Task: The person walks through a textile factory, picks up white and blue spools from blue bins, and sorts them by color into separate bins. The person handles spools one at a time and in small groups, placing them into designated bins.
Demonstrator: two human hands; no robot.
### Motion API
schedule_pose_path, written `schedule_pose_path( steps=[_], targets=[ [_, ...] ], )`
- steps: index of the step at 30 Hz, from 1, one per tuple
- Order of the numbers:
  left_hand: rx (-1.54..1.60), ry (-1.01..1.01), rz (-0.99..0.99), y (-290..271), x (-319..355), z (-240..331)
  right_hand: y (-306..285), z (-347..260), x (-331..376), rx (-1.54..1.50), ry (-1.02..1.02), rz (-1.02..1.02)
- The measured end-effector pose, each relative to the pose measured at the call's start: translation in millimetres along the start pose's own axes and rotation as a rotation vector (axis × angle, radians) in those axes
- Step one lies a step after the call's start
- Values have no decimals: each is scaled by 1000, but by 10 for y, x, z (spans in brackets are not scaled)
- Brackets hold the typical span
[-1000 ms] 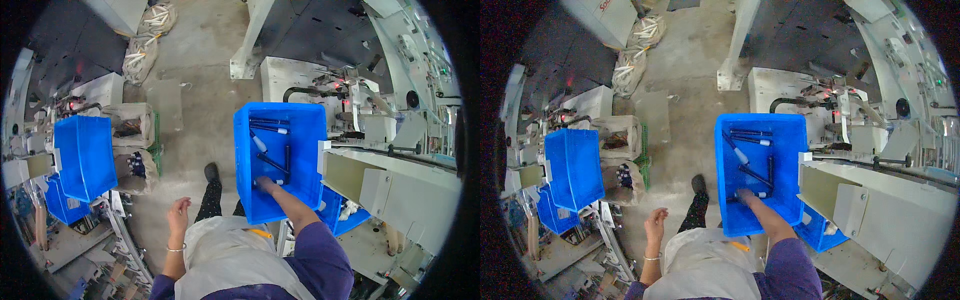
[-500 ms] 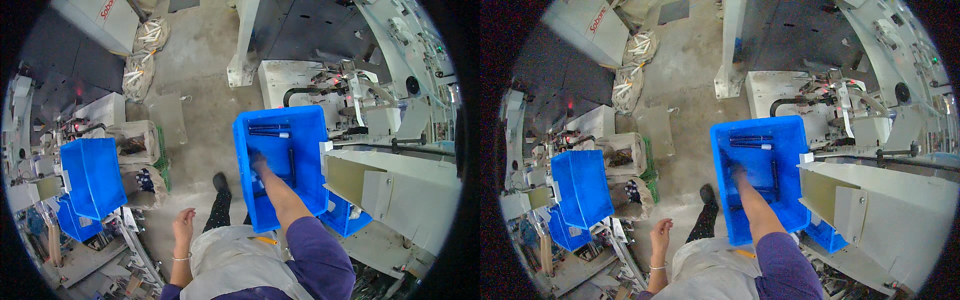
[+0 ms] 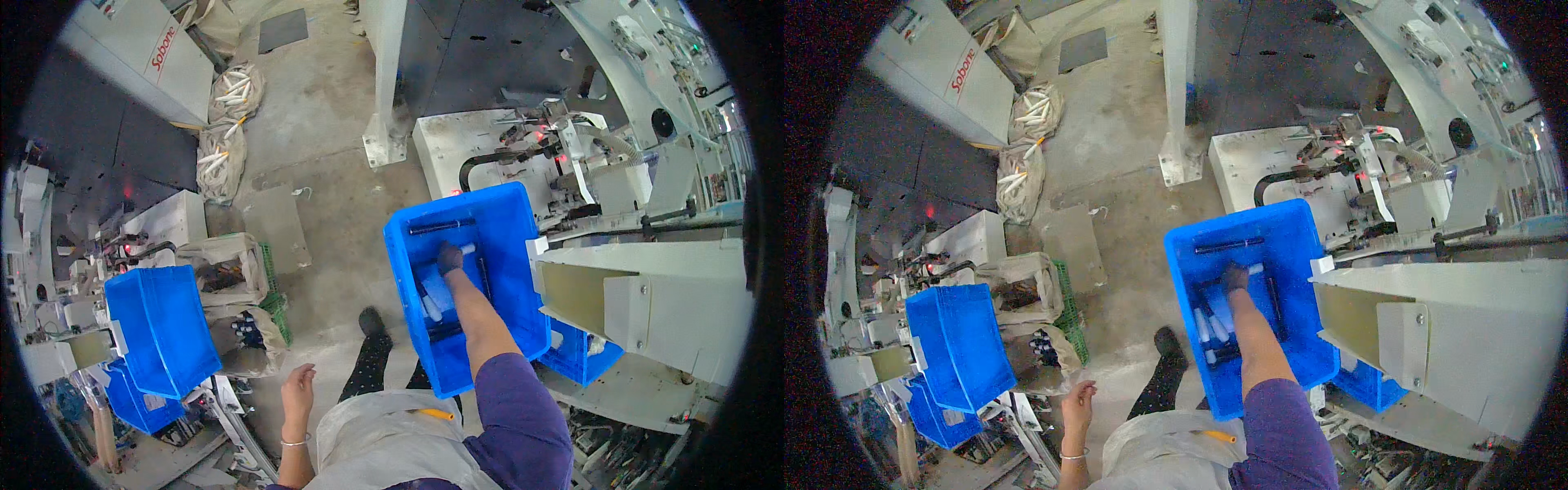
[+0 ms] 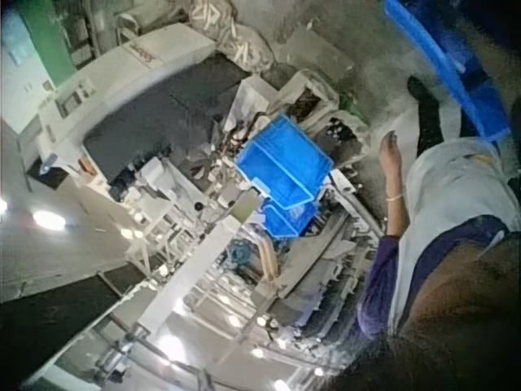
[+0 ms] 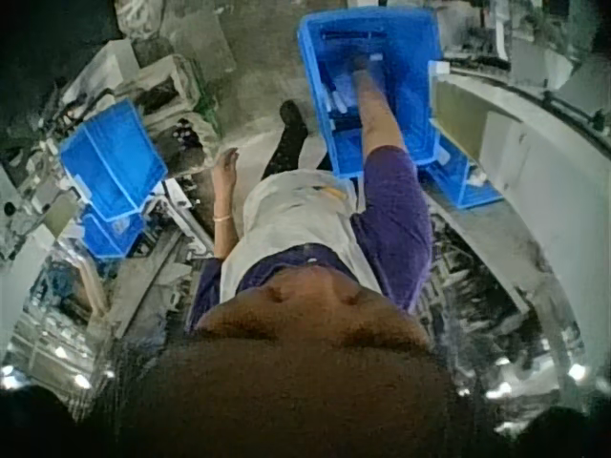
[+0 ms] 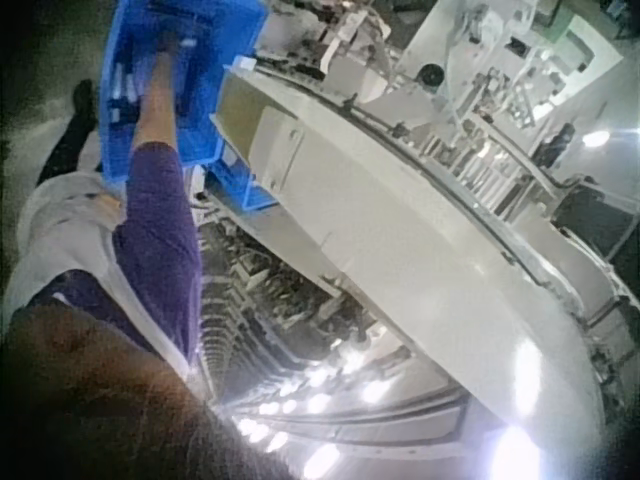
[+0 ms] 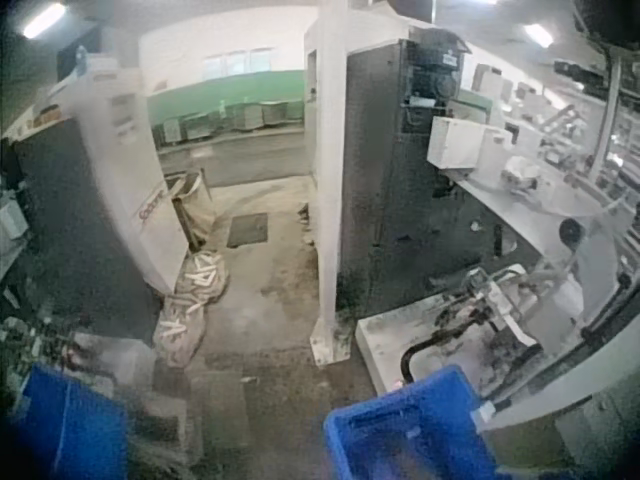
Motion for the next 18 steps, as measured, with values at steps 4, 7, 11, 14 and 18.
schedule_pose_path(
  steps=[4,7,11,14,18],
  targets=[
    [-82,16,-34,-50,5,47,44,-200,544,-153,-80,125],
    [-126,118,-68,-19,4,242,-173,86,1058,-414,26,96],
    [-62,226,-104,123,31,640,-764,473,1813,-1546,-63,-286],
    [373,103,-248,397,206,948,-1329,532,2419,-1791,-270,-565],
    [712,-35,-595,955,690,1485,-1826,401,3035,-1860,-478,-654]
  ],
)
Point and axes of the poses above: each hand's wrist, its own x-axis away from the middle knuckle, its own y-axis out of the palm, z = x × y, the point moved 5 cm from there along -x, towards the middle knuckle, and after that the axes turned 7 degrees about x, right-handed, at the moved point
